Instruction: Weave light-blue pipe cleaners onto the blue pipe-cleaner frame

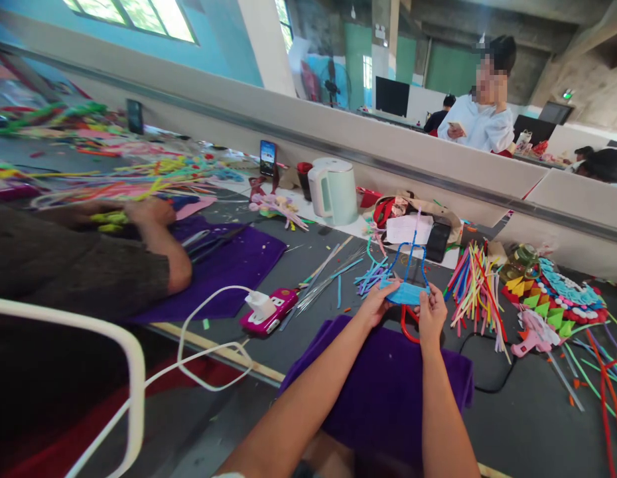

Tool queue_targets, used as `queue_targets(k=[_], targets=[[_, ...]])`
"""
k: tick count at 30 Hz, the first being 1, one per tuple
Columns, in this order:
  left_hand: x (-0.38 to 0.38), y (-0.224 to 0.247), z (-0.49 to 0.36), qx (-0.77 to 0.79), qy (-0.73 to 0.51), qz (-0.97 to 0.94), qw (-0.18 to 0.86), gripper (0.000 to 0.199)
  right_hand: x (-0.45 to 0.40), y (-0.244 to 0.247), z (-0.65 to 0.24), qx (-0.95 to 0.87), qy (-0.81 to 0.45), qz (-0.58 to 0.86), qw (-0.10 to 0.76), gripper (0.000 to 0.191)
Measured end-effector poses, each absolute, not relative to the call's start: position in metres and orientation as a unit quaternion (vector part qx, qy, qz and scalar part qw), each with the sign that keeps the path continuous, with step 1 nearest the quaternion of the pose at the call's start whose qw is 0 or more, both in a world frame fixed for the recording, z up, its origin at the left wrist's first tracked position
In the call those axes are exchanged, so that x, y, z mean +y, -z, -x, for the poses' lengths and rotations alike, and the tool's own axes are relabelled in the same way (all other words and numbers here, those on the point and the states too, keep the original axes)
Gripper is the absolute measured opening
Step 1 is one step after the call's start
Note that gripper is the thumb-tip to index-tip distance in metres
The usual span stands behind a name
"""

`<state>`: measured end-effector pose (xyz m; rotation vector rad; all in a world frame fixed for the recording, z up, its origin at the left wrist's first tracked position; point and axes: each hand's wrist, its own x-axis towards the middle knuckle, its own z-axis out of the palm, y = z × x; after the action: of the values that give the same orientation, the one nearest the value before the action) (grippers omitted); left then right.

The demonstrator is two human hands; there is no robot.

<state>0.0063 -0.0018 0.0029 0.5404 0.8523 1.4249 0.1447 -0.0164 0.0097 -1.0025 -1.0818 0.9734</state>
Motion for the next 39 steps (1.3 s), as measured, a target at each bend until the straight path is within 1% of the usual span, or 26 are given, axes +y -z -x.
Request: queue_targets(k=[11, 20, 23, 28, 39], targets=[[-0.006, -0.003, -0.011, 0.354, -0.615, -0.221, 0.669, 0.036, -0.017, -0.006, -0.152, -0.435, -0.456, 0.452, 0.631, 0.039], [-0.01, -0.003, -0.015, 0.387, -0.577, -0.212, 0.688, 0.037, -0.022, -0.009, -0.153, -0.4, -0.473, 0.452, 0.642, 0.032], [-0.011, -0.002, -0.016, 0.381, -0.595, -0.215, 0.674, 0.033, -0.025, -0.007, -0.148, -0.4, -0.481, 0.455, 0.634, 0.033], [-0.014, 0.002, -0.017, 0.384, -0.587, -0.231, 0.674, 0.028, -0.029, 0.002, -0.143, -0.384, -0.484, 0.497, 0.609, 0.036], [-0.014, 0.007, -0.016, 0.359, -0.558, -0.205, 0.719, 0.027, -0.033, 0.004, -0.141, -0.361, -0.477, 0.514, 0.615, 0.038]])
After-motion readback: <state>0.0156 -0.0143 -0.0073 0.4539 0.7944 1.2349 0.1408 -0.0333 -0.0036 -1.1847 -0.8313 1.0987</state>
